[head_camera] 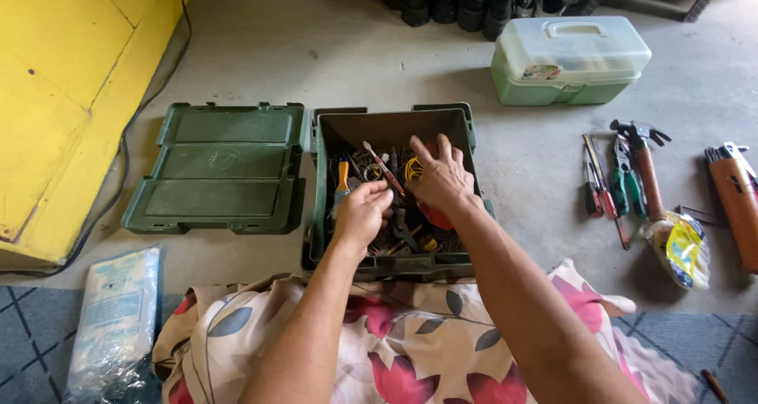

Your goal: The person sits on the floor and sorts through a green toolbox, removing various tools and hardware items one by one and placing them on the floor beside the box. Items include a hammer, pliers, screwdrivers, a wrench, a paintbrush, and a bundle of nails.

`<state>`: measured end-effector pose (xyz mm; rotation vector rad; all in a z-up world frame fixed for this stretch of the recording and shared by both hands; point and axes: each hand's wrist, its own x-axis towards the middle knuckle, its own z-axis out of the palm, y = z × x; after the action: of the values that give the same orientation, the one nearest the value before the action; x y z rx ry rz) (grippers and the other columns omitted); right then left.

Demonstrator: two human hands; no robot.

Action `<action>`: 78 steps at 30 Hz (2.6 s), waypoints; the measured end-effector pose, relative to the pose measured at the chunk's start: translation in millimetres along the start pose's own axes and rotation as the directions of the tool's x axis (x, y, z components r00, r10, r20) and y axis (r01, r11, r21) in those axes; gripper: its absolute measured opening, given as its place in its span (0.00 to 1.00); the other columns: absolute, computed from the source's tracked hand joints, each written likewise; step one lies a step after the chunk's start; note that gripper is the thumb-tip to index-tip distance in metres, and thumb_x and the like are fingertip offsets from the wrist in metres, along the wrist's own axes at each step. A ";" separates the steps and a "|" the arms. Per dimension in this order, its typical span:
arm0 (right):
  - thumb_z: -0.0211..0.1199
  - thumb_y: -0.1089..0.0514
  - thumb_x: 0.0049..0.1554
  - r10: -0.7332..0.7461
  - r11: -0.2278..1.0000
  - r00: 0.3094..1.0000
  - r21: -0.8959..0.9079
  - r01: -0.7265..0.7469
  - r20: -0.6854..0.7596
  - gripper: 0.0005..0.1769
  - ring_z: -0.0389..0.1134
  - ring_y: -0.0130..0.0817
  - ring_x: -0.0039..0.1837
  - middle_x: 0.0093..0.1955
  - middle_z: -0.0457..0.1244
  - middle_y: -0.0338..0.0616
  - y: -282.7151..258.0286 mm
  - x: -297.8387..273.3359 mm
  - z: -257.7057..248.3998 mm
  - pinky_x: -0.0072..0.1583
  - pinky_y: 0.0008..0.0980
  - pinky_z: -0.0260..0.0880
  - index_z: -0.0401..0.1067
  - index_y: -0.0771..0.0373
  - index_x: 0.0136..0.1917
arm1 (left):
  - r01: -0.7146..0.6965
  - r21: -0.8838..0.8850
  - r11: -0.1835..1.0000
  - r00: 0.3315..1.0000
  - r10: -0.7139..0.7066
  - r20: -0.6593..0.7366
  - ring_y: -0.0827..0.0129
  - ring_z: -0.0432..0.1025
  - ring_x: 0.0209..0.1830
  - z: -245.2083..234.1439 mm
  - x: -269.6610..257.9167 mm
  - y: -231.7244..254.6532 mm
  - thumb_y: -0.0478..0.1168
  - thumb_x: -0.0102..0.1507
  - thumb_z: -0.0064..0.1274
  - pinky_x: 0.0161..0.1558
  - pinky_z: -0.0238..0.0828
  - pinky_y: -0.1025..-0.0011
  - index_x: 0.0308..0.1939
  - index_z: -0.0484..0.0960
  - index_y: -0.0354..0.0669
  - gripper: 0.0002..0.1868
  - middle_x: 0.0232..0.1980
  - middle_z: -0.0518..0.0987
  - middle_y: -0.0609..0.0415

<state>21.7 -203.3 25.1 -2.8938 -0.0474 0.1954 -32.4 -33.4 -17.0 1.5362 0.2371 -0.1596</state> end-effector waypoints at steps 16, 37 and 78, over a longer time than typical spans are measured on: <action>0.73 0.53 0.50 -0.097 0.914 0.990 0.384 0.130 -0.105 0.20 0.74 0.40 0.52 0.52 0.72 0.47 62.4 46.7 -14.5 0.53 0.37 0.76 0.79 0.58 0.56 | -0.094 0.047 0.994 0.995 0.095 -0.008 0.64 0.78 0.58 3.4 11.7 8.9 0.38 0.63 0.57 0.59 0.73 0.67 0.63 0.78 0.39 0.24 0.59 0.83 0.45; 0.68 0.68 0.51 -0.626 0.609 0.710 0.367 0.704 -0.323 0.26 0.71 0.37 0.58 0.59 0.68 0.49 -23.3 -13.4 -76.7 0.61 0.37 0.73 0.77 0.59 0.64 | 0.049 -0.672 0.739 0.955 0.162 0.248 0.56 0.77 0.52 2.8 -9.3 55.1 0.29 0.62 0.55 0.53 0.79 0.54 0.59 0.77 0.37 0.20 0.53 0.81 0.46; 0.62 0.64 0.60 -0.144 0.559 0.860 0.677 0.478 -0.489 0.19 0.69 0.42 0.71 0.72 0.64 0.55 -28.2 -21.1 -4.9 0.70 0.38 0.70 0.76 0.60 0.65 | -0.012 -0.330 0.944 1.000 0.017 0.014 0.63 0.81 0.41 -12.5 0.9 53.9 0.26 0.57 0.48 0.46 0.80 0.64 0.46 0.85 0.32 0.16 0.45 0.86 0.45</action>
<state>1.0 -178.1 39.3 -1.9216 -0.3334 -0.3506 -18.7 -19.1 34.8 1.2025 0.2266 -0.1140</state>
